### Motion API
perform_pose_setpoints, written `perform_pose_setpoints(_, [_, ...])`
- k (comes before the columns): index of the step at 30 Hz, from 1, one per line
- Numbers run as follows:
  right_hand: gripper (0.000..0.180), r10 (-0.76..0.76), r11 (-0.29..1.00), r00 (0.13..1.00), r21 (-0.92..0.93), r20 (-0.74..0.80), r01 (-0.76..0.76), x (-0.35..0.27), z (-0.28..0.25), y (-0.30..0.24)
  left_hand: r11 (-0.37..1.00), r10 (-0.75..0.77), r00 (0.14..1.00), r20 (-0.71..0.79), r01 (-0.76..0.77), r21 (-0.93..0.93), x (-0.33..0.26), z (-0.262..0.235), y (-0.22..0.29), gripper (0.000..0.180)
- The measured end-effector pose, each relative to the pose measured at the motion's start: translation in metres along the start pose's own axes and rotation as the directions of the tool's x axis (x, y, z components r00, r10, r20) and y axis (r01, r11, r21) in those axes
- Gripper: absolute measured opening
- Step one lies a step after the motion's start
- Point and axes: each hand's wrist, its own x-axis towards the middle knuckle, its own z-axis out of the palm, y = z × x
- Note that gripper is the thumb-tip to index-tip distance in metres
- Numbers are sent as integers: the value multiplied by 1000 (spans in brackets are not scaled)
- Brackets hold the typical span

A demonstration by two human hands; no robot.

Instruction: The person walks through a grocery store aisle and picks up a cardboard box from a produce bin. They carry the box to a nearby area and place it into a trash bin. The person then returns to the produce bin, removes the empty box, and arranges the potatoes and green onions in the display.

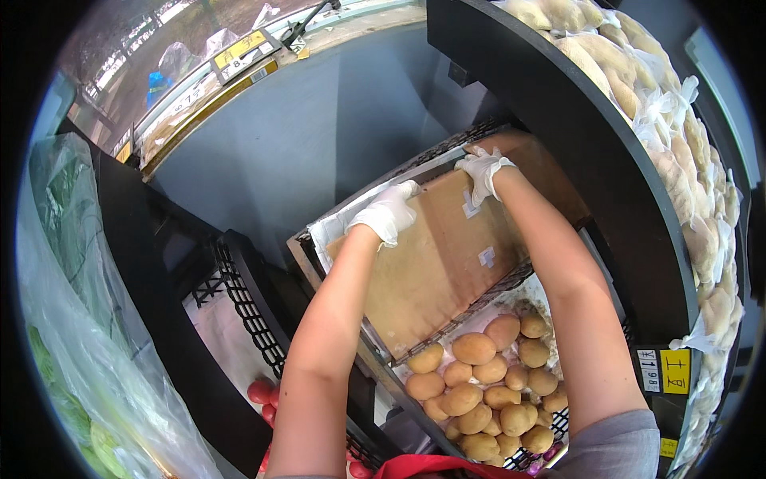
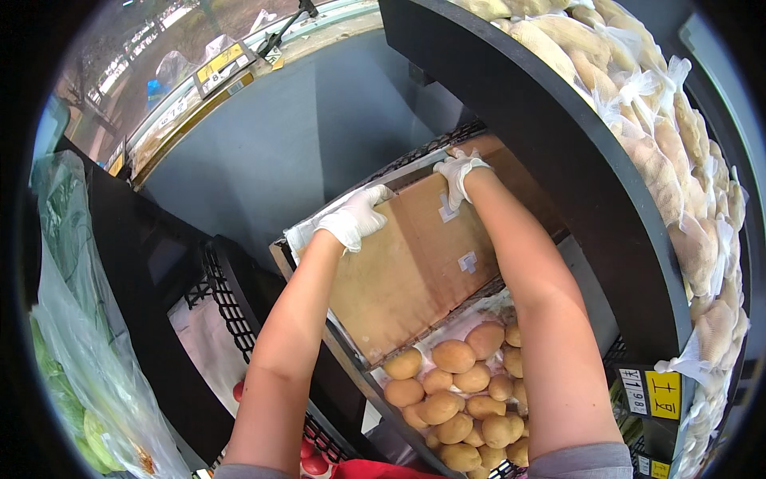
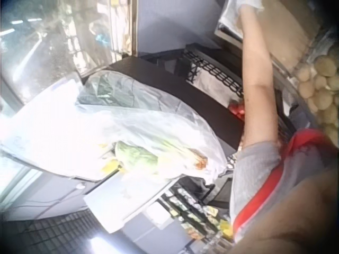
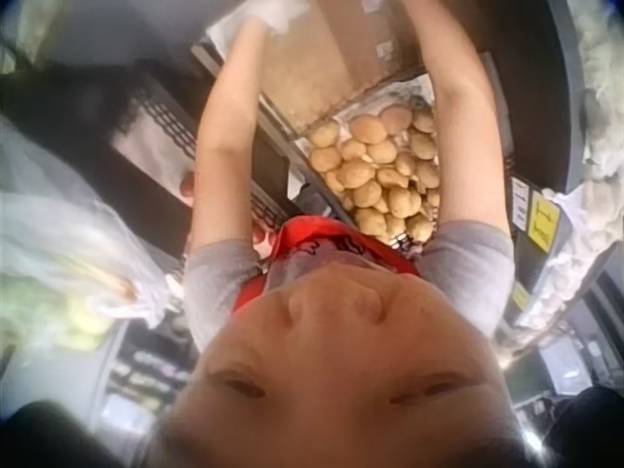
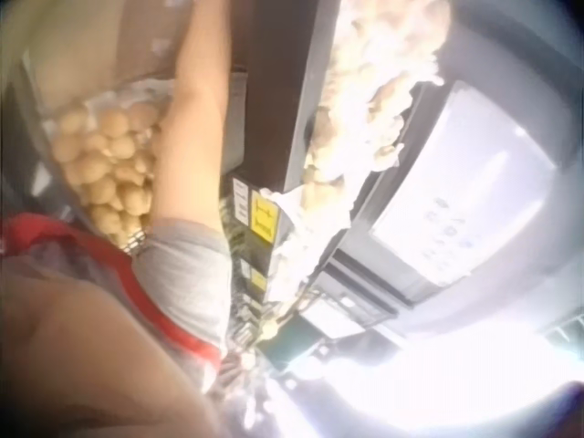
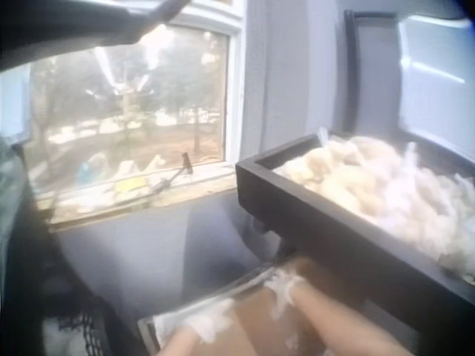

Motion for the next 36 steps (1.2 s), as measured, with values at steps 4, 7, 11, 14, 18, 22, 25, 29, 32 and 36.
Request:
perform_pose_setpoints(4, [78,7,1000,995,-29,95,-4,17,-4,1,995,-87,994,-66,90,45,4,4,1,39])
perform_pose_setpoints(7, [69,-31,999,998,-13,49,32,35,15,11,957,28,964,-266,50,285,25,21,-16,27])
perform_pose_setpoints(11, [70,15,997,998,-79,58,-11,37,17,-4,827,398,731,-554,-23,562,43,32,-14,18])
perform_pose_setpoints(14, [70,30,996,999,-90,21,-28,41,25,-7,716,348,826,-444,72,695,67,32,-7,16])
perform_pose_setpoints(18, [75,21,998,1000,-54,21,-20,43,36,-11,508,337,875,-349,143,849,79,40,-5,16])
perform_pose_setpoints(22, [78,11,999,1000,-50,-14,-12,48,45,-7,465,356,891,-282,93,880,71,48,-31,17])
perform_pose_setpoints(25, [78,29,998,999,-49,40,-27,61,49,-11,505,339,902,-266,64,861,61,57,-60,20])
perform_pose_setpoints(29, [76,12,1000,999,-22,30,-12,67,56,-15,568,461,830,-314,-4,823,39,74,-95,38])
perform_pose_setpoints(32, [76,8,1000,1000,-28,15,-8,67,59,-17,711,363,877,-314,-43,701,38,79,-93,52])
perform_pose_setpoints(36, [76,-33,999,996,-34,-82,30,52,58,-16,923,97,945,-314,33,385,46,76,-60,75])
